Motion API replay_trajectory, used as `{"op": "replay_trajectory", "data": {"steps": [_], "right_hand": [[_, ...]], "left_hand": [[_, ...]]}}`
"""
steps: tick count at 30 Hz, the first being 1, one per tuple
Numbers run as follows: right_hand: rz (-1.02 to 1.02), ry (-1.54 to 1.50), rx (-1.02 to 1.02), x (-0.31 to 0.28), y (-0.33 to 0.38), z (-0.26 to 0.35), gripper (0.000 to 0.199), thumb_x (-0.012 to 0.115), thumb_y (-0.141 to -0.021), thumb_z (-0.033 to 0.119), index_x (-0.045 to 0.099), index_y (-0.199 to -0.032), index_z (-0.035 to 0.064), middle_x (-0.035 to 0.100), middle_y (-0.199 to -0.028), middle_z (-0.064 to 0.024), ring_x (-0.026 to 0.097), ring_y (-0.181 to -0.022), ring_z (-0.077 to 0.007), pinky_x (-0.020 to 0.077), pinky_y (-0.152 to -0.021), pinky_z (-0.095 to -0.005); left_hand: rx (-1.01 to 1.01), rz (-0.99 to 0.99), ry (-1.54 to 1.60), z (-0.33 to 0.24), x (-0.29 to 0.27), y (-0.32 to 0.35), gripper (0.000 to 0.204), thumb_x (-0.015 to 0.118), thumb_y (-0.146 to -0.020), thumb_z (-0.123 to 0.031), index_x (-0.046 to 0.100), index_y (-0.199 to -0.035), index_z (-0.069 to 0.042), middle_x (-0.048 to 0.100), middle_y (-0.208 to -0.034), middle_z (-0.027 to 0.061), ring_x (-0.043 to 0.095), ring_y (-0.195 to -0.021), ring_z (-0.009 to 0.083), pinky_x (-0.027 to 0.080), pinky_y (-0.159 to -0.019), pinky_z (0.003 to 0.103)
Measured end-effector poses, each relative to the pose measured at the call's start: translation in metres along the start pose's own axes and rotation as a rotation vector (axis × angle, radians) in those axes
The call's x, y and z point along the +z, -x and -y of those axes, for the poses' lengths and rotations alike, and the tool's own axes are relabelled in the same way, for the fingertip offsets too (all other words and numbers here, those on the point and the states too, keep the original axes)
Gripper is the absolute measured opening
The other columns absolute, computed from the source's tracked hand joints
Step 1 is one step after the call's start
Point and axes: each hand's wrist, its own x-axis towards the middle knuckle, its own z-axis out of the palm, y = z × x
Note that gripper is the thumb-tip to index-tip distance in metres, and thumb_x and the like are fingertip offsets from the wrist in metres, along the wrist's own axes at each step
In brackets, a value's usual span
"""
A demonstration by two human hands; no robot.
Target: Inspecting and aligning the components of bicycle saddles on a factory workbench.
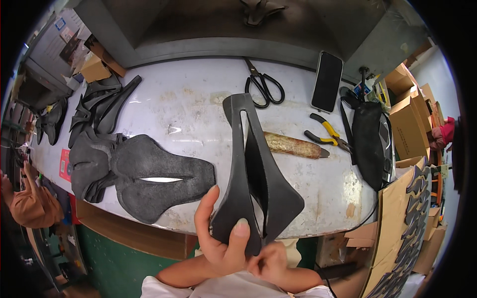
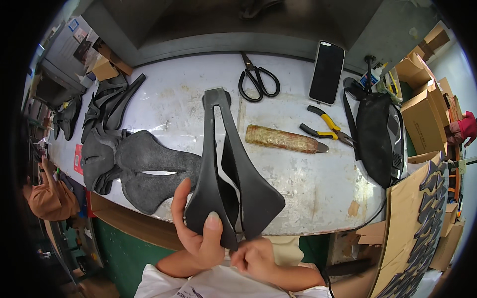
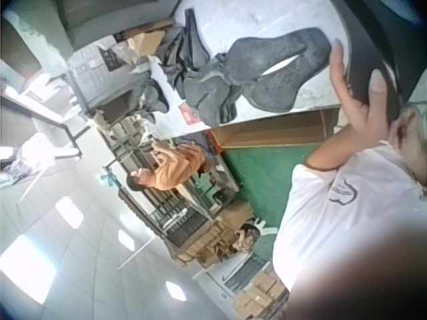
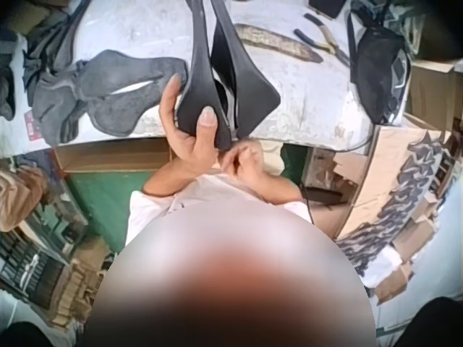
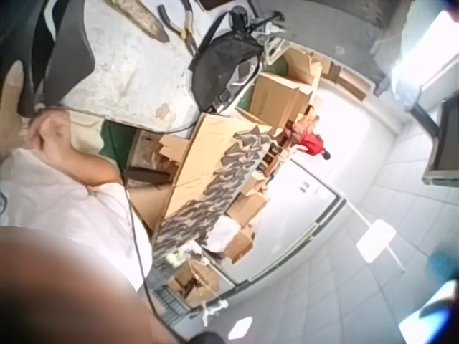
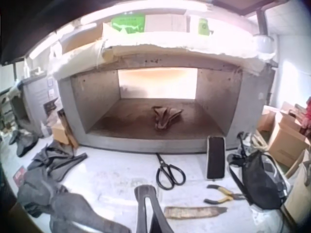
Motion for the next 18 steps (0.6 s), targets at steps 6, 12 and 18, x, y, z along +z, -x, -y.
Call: {"op": "replay_trajectory", "data": {"steps": [6, 12, 18], "right_hand": [[0.171, 0.57, -1.106, 0.008, -0.006, 0.005, 0.058, 0.058, -0.093, 0.044, 0.053, -0.121, -0.0067, 0.058, -0.112, -0.0289, 0.063, -0.06, -0.0213, 0.0459, -0.049, -0.0299], [0.307, 1.441, -1.21, 0.014, -0.002, 0.023, 0.089, 0.062, -0.087, 0.055, 0.034, -0.142, -0.0089, 0.029, -0.141, -0.0448, 0.068, -0.077, -0.0307, 0.05, -0.058, -0.0289], [0.286, 1.307, -1.12, 0.003, -0.005, 0.044, 0.075, 0.069, -0.083, 0.047, 0.047, -0.131, -0.0056, 0.054, -0.122, -0.0358, 0.066, -0.076, -0.0276, 0.0551, -0.069, -0.0355]], "left_hand": [[-0.147, -0.01, -0.022, -0.007, -0.004, -0.01, 0.062, 0.052, -0.095, -0.006, 0.018, -0.146, 0.004, 0.052, -0.125, 0.0207, 0.057, -0.105, 0.0186, 0.048, -0.088, 0.03], [-0.108, -0.018, -0.023, -0.008, -0.001, -0.008, 0.061, 0.051, -0.095, -0.005, 0.018, -0.146, 0.004, 0.051, -0.125, 0.0205, 0.056, -0.106, 0.0185, 0.047, -0.09, 0.03], [-0.076, 0.051, -0.186, -0.004, -0.013, -0.01, 0.061, 0.051, -0.094, -0.002, 0.02, -0.145, 0.007, 0.048, -0.127, 0.0201, 0.055, -0.109, 0.0192, 0.047, -0.09, 0.029]]}}
